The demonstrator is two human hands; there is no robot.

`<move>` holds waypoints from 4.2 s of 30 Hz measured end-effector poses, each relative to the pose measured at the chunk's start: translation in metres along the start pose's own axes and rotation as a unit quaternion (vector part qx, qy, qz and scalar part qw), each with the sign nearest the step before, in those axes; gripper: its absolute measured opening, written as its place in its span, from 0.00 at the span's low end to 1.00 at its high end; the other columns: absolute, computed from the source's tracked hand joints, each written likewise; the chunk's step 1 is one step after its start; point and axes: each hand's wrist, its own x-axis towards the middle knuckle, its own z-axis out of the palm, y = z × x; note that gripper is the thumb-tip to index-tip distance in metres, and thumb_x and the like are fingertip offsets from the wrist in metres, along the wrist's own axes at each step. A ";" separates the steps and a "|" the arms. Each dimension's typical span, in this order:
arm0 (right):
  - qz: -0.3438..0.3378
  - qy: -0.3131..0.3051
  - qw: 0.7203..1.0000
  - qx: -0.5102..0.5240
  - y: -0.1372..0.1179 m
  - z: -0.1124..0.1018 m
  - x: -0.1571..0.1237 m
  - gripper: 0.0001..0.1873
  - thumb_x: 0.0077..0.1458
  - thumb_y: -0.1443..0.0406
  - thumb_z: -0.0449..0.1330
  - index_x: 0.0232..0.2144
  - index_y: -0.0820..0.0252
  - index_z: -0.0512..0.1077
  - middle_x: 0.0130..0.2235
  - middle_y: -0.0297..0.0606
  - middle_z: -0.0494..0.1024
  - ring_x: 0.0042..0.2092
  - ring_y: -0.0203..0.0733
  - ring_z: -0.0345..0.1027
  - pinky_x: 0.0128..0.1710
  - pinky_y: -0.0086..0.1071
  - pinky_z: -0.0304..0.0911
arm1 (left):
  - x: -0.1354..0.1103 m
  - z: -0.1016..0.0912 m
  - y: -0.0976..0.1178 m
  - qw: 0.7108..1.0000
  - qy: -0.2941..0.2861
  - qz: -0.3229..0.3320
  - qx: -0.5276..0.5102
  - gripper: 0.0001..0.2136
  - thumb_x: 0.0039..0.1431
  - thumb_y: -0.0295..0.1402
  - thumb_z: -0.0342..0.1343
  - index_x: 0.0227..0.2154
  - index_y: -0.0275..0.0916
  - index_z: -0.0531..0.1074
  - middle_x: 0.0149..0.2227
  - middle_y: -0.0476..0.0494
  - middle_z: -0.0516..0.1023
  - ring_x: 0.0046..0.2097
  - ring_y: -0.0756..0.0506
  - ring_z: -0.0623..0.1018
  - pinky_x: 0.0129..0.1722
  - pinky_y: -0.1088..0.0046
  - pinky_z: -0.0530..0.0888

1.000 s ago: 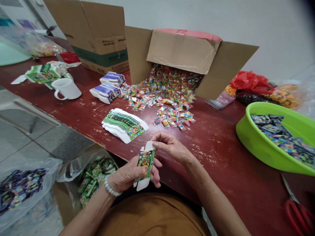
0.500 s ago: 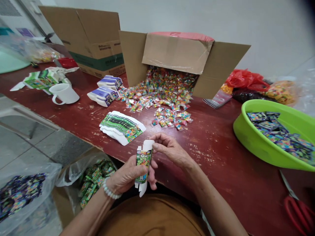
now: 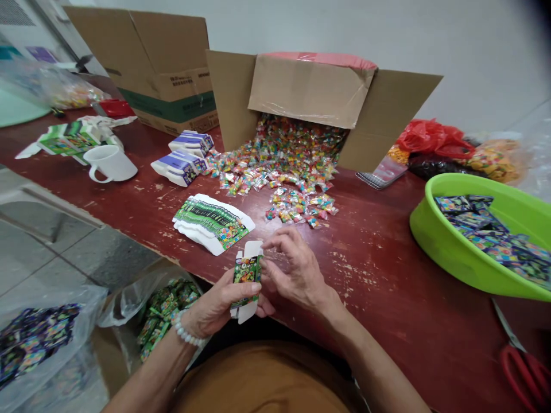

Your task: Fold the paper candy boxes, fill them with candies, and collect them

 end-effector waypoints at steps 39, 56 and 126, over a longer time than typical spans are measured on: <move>0.210 -0.053 0.954 0.205 0.030 0.002 -0.010 0.11 0.57 0.58 0.60 0.36 0.60 0.76 0.35 0.34 0.79 0.35 0.38 0.71 0.36 0.30 0.64 | 0.015 0.005 -0.008 0.960 0.161 0.178 0.148 0.21 0.53 0.36 0.64 0.49 0.41 0.68 0.44 0.44 0.79 0.46 0.45 0.79 0.46 0.69 0.76; 0.244 0.010 0.926 0.287 0.024 0.010 -0.018 0.12 0.55 0.55 0.63 0.30 0.59 0.73 0.30 0.32 0.73 0.33 0.36 0.64 0.34 0.28 0.61 | 0.012 0.009 -0.012 0.959 0.186 0.190 0.100 0.16 0.54 0.37 0.64 0.44 0.40 0.70 0.33 0.48 0.79 0.33 0.50 0.78 0.32 0.77 0.76; 0.148 0.059 0.964 -0.212 0.112 -0.042 0.012 0.14 0.54 0.63 0.62 0.44 0.57 0.74 0.49 0.46 0.74 0.50 0.53 0.64 0.49 0.44 0.60 | 0.029 0.011 -0.007 0.986 0.140 0.079 -0.037 0.19 0.55 0.41 0.63 0.46 0.42 0.67 0.40 0.46 0.79 0.32 0.50 0.77 0.29 0.76 0.75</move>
